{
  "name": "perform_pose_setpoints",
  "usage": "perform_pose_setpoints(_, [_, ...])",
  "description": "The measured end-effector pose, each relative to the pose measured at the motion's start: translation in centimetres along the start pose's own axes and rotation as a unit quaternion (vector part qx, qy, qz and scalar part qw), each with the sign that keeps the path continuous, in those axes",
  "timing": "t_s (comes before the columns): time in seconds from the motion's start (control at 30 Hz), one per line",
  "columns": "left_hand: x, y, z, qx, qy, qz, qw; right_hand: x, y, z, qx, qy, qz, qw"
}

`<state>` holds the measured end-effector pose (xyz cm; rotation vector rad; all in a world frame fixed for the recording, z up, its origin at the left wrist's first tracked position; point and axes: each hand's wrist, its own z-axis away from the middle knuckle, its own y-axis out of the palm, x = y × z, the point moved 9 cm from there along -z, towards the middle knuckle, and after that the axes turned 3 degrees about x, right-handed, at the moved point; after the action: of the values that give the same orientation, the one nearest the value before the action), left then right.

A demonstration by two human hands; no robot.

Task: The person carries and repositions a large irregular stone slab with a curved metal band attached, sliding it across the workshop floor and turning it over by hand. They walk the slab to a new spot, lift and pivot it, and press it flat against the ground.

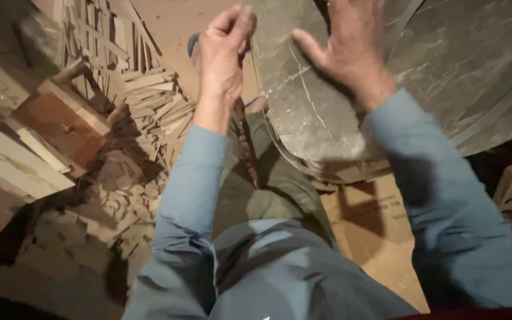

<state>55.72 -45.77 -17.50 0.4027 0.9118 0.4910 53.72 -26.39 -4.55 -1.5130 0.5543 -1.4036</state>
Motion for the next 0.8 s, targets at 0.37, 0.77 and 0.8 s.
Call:
perform_pose_setpoints(0.37, [3.6, -0.3, -3.1, 0.163, -0.143, 0.157, 0.964, 7.7, 3.6, -1.4, -0.027, 0.05, 0.047, 0.997])
perform_pose_setpoints(0.77, [4.0, 2.4, -1.1, 0.124, -0.125, 0.377, 0.909, 8.8, 4.3, -2.7, -0.019, 0.052, 0.06, 0.997])
perform_pose_setpoints(0.8, [3.7, 2.4, -1.3, 0.114, -0.12, 0.376, 0.912, 8.8, 4.3, -2.8, -0.015, 0.053, 0.063, 0.996])
